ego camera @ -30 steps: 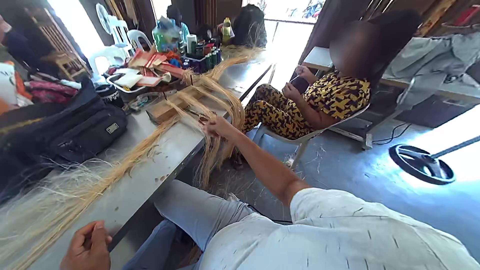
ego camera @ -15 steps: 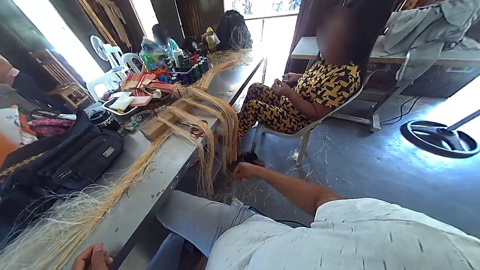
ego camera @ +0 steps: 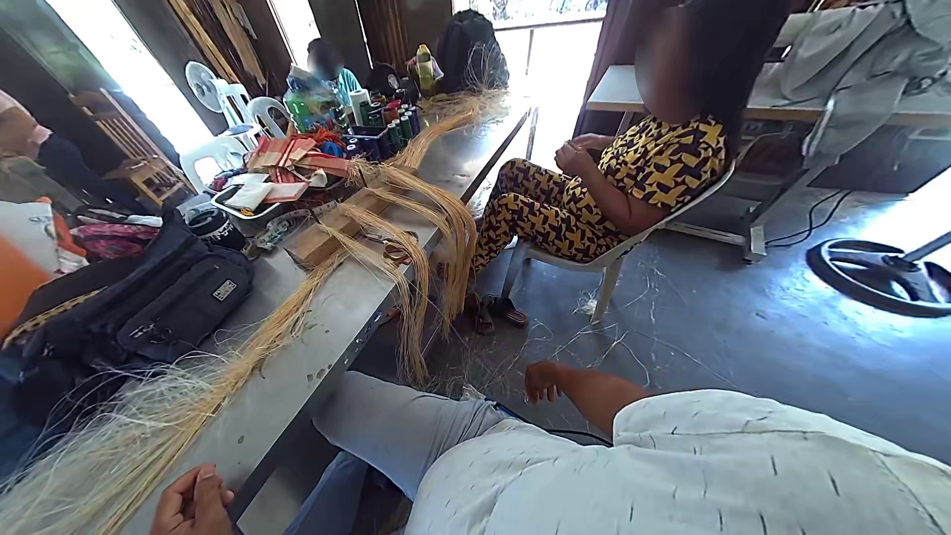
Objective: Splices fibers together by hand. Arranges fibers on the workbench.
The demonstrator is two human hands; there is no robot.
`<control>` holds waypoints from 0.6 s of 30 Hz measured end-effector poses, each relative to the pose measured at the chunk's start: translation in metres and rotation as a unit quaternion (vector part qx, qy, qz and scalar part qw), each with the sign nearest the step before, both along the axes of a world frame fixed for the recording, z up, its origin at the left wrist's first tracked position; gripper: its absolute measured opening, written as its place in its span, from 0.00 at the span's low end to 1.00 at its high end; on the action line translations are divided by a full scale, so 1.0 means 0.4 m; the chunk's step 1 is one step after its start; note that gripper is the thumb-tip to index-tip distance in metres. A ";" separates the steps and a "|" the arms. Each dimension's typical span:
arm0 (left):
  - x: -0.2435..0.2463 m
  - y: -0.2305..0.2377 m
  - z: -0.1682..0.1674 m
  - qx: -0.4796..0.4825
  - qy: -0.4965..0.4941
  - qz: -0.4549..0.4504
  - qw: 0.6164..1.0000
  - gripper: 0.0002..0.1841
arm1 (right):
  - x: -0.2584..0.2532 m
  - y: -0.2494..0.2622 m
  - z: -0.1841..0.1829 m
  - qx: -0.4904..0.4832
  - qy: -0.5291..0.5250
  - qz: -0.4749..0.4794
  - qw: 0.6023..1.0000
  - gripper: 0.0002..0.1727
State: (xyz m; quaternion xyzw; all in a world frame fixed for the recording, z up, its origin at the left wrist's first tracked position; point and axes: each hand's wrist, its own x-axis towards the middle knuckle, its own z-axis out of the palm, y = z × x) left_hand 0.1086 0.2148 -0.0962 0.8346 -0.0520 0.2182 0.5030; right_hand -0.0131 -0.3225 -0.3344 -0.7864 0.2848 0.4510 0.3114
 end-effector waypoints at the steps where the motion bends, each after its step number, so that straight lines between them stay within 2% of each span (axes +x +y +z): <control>1: 0.001 0.003 -0.002 0.000 -0.002 -0.007 1.000 0.14 | 0.012 0.001 0.011 -0.005 -0.005 0.013 1.000 0.19; 5: 0.003 0.005 -0.008 0.010 -0.008 0.004 1.000 0.14 | 0.079 0.011 0.014 -0.027 -0.043 0.065 0.997 0.20; 13: 0.005 0.013 -0.023 0.019 -0.019 0.014 1.000 0.14 | 0.184 0.105 0.090 -0.009 -0.106 0.108 0.988 0.20; 16: 0.000 0.011 -0.022 0.018 -0.024 0.016 0.999 0.14 | 0.223 0.181 0.189 -0.032 -0.128 0.145 0.981 0.19; 18: -0.003 0.010 -0.024 0.017 -0.028 0.020 0.999 0.14 | 0.244 0.252 0.300 -0.052 -0.156 0.174 0.971 0.19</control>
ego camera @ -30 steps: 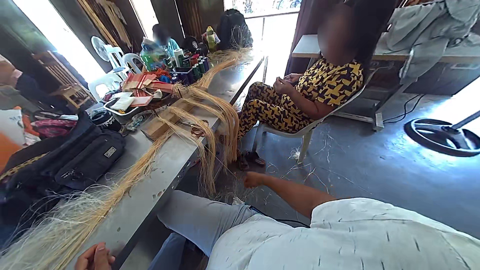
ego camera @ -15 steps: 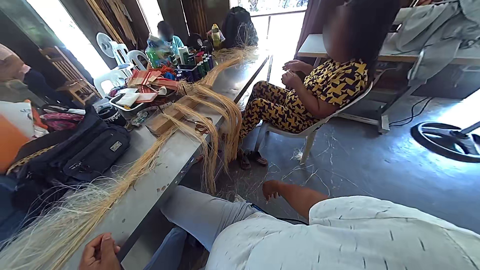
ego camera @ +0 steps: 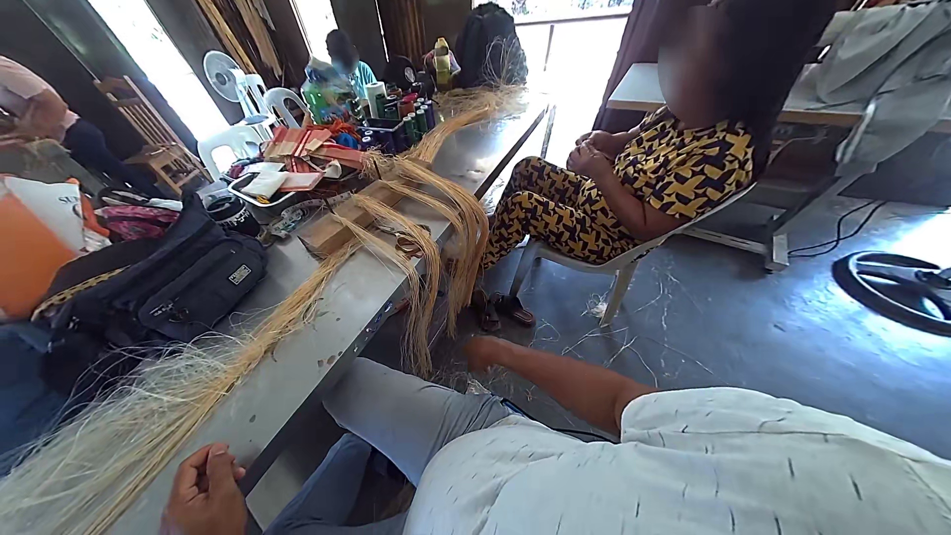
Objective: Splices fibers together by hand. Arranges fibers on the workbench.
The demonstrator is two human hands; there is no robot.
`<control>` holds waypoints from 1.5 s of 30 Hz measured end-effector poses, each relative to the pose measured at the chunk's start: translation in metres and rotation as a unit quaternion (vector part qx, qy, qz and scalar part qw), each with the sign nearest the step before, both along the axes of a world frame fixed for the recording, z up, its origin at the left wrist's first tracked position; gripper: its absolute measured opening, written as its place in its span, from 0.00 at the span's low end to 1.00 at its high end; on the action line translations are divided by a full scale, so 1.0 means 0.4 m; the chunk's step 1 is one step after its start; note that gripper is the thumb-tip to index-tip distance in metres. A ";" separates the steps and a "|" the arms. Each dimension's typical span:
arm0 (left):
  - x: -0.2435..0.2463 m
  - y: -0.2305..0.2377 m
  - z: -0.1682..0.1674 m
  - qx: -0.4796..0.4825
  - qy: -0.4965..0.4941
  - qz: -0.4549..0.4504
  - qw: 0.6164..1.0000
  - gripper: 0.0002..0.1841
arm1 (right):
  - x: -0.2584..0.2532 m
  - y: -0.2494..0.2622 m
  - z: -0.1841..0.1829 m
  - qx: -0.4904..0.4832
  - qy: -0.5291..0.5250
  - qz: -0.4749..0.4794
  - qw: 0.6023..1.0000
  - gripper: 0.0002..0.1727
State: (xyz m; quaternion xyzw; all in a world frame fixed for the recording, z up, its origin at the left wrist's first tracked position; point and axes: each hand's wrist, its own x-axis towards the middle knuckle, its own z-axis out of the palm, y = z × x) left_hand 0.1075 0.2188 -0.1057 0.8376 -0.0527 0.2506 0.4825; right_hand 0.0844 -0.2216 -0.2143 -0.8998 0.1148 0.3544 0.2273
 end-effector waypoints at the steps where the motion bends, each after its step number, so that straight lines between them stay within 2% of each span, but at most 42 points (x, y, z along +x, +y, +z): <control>1: 0.000 0.002 -0.003 0.003 0.000 0.003 1.000 0.15 | 0.011 0.037 0.058 0.001 -0.021 0.017 1.000 0.20; 4: 0.006 0.006 -0.002 0.049 0.009 0.030 0.998 0.22 | 0.051 0.132 0.179 0.081 -0.133 0.120 0.980 0.22; 7: 0.000 0.005 0.008 0.084 0.031 0.029 0.996 0.27 | 0.060 0.227 0.222 0.160 -0.229 0.217 0.935 0.21; 9: -0.003 0.013 0.006 0.085 0.052 0.036 0.994 0.25 | 0.046 0.296 0.193 0.147 -0.244 0.252 0.925 0.30; 12: 0.000 0.025 -0.027 0.078 0.056 0.058 0.994 0.23 | 0.007 0.386 0.090 0.047 -0.256 0.290 0.921 0.57; 14: -0.011 0.034 -0.040 0.102 0.040 0.054 0.993 0.23 | -0.010 0.415 0.030 -0.003 -0.325 0.297 0.898 0.62; 19: -0.015 0.035 -0.044 0.083 -0.006 0.036 0.996 0.22 | -0.008 0.429 -0.001 -0.031 -0.372 0.296 0.879 0.57; 26: -0.023 0.022 -0.039 0.057 -0.008 0.028 0.998 0.13 | -0.008 0.423 -0.010 -0.043 -0.397 0.291 0.869 0.55; 29: -0.020 0.025 -0.023 0.084 -0.015 0.069 0.994 0.13 | -0.005 0.419 -0.008 -0.046 -0.395 0.293 0.870 0.56; 31: 0.003 0.061 -0.007 0.134 -0.022 0.151 0.979 0.14 | -0.004 0.418 -0.006 -0.047 -0.391 0.294 0.871 0.58; 34: 0.017 0.154 0.023 0.213 0.026 0.247 0.945 0.18 | -0.007 0.434 0.059 -0.051 -0.301 0.295 0.905 0.58; 37: 0.012 0.238 0.017 0.264 0.158 0.259 0.916 0.26 | 0.015 0.473 0.198 0.001 -0.161 0.311 0.937 0.49; 39: 0.004 0.259 -0.014 0.288 0.170 0.256 0.907 0.26 | 0.043 0.509 0.282 0.120 -0.178 0.347 0.913 0.35; 41: -0.007 0.256 -0.045 0.299 0.135 0.268 0.906 0.25 | 0.064 0.570 0.359 0.238 -0.223 0.376 0.867 0.26; 45: -0.020 0.247 -0.068 0.297 0.104 0.286 0.905 0.23 | 0.132 0.739 0.454 0.300 -0.347 0.454 0.764 0.20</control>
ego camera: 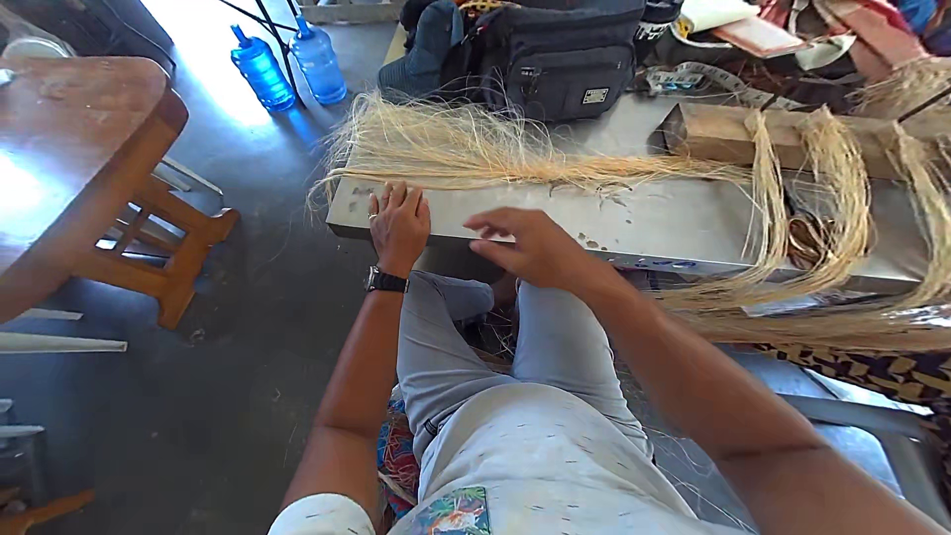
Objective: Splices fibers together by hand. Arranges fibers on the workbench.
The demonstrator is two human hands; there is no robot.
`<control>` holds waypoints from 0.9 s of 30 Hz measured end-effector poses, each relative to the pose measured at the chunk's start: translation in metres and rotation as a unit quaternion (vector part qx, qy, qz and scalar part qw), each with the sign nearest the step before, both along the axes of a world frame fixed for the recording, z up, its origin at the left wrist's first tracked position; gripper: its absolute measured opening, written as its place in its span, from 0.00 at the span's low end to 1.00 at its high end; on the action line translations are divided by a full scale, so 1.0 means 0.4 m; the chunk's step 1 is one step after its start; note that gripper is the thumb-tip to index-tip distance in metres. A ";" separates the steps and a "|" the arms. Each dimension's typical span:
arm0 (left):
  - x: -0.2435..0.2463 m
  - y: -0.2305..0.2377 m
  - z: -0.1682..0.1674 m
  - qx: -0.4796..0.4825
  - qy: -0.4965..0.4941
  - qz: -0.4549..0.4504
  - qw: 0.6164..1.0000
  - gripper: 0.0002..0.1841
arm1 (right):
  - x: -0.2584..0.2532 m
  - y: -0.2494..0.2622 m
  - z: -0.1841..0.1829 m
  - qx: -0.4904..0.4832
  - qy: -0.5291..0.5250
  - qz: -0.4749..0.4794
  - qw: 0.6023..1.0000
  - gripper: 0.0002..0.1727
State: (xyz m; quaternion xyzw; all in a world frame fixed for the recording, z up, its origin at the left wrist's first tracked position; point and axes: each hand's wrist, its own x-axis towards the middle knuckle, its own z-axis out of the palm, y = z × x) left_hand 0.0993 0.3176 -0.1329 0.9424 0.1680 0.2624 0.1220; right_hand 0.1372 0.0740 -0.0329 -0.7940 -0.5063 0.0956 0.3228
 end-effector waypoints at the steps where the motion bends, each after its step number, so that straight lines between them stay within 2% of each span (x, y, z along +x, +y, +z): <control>1: 0.000 -0.001 -0.001 0.002 -0.011 0.002 1.000 0.23 | 0.028 0.048 0.008 0.012 -0.018 0.021 1.000 0.19; 4: -0.019 -0.012 -0.001 0.006 -0.032 -0.024 0.999 0.22 | 0.127 0.190 -0.011 0.023 -0.059 0.057 0.996 0.19; 6: -0.026 -0.016 -0.003 0.011 -0.034 -0.027 0.999 0.22 | 0.197 0.270 -0.046 -0.002 -0.086 0.059 0.995 0.20; 11: -0.009 -0.009 -0.003 0.010 -0.023 -0.004 1.000 0.21 | 0.352 0.380 -0.122 -0.057 -0.142 0.035 0.988 0.21; 14: -0.016 -0.008 0.014 0.005 -0.021 -0.014 1.000 0.20 | 0.398 0.404 -0.157 0.006 -0.179 0.015 0.984 0.16; 17: -0.009 0.013 0.064 -0.013 -0.007 -0.019 1.000 0.20 | 0.409 0.396 -0.189 0.071 -0.180 0.002 0.981 0.16; 21: 0.048 0.089 0.126 -0.057 0.042 0.003 0.998 0.22 | 0.415 0.383 -0.196 0.082 -0.138 0.003 0.987 0.17; 27: 0.128 0.108 0.101 0.009 0.080 0.059 0.995 0.23 | 0.431 0.375 -0.188 0.118 -0.064 0.009 0.991 0.15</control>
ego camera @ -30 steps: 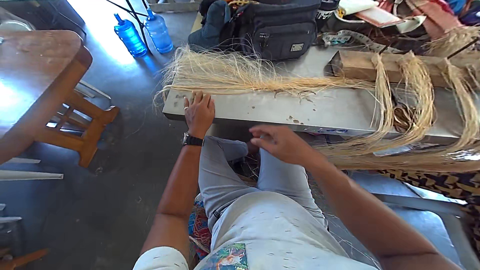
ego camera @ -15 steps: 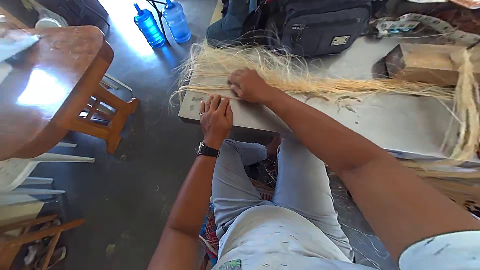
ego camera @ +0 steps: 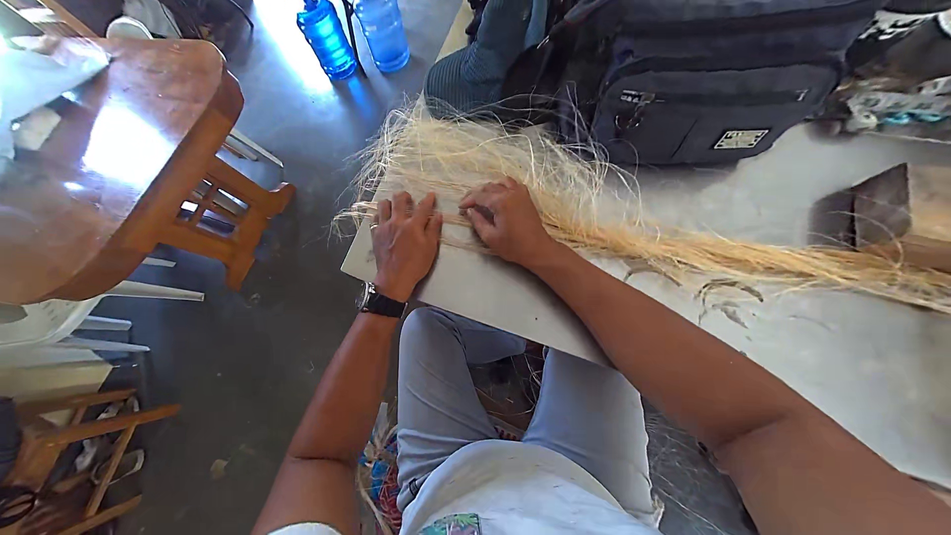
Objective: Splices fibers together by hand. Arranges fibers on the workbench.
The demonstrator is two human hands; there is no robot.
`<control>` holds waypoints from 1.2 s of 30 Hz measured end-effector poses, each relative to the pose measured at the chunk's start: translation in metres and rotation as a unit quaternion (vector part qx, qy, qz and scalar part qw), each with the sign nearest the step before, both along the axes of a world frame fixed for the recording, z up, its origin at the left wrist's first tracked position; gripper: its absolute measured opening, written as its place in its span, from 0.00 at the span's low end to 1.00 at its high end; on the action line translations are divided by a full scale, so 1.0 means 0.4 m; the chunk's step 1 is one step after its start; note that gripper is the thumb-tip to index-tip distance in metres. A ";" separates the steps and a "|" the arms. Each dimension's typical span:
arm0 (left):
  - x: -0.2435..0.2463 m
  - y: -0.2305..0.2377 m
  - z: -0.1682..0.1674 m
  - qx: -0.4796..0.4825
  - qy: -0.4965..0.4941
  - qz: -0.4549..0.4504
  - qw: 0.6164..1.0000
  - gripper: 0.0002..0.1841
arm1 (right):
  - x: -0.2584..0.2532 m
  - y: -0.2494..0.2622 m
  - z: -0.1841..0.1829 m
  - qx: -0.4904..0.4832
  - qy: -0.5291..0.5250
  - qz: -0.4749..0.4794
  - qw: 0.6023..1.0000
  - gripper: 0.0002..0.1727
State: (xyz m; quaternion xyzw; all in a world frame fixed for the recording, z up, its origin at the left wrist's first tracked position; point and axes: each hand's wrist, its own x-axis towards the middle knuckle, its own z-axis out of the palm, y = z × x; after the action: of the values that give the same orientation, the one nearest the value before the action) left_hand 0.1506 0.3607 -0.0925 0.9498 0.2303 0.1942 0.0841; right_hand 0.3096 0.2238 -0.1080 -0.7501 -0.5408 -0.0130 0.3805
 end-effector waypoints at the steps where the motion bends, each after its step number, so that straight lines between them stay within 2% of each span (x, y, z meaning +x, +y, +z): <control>1: -0.003 -0.007 0.003 0.002 0.003 0.004 1.000 0.22 | -0.002 -0.001 0.002 0.008 0.016 -0.007 1.000 0.14; 7: -0.012 0.004 -0.014 -0.017 -0.094 0.004 0.995 0.15 | -0.004 -0.008 0.013 0.015 0.087 -0.031 0.996 0.14; 11: -0.007 -0.003 -0.003 -0.012 -0.040 -0.003 0.999 0.22 | -0.005 -0.007 0.014 0.014 0.093 -0.032 0.995 0.13; 14: -0.010 -0.006 -0.004 -0.006 -0.020 -0.012 1.000 0.21 | -0.006 -0.012 0.022 0.009 0.099 -0.029 0.995 0.13; 19: -0.012 0.021 -0.028 -0.005 -0.077 -0.025 0.997 0.16 | -0.004 -0.003 0.008 0.011 0.035 -0.030 0.999 0.14; 24: -0.025 0.018 -0.025 -0.029 -0.112 -0.062 0.991 0.16 | -0.008 0.002 0.005 -0.052 -0.025 -0.055 0.997 0.17; 27: -0.027 0.017 -0.025 -0.045 -0.138 -0.047 0.988 0.16 | -0.010 0.000 0.004 -0.075 -0.048 -0.050 0.995 0.18; 31: -0.002 0.036 -0.033 -0.034 -0.083 -0.001 0.996 0.21 | -0.006 -0.004 0.007 -0.051 -0.030 -0.033 0.998 0.13; 33: 0.004 0.040 -0.038 -0.021 -0.066 -0.002 0.998 0.18 | -0.001 -0.001 0.006 -0.044 -0.025 -0.033 0.998 0.13; 36: -0.004 0.041 -0.038 -0.029 -0.098 -0.018 0.995 0.14 | -0.002 0.002 0.008 -0.046 -0.034 -0.033 0.998 0.13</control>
State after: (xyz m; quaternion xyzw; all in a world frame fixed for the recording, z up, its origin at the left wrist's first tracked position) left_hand 0.1491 0.3773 -0.1076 0.9272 0.2095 0.2786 0.1369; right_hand 0.3089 0.2246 -0.1046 -0.7835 -0.5280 -0.0263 0.3267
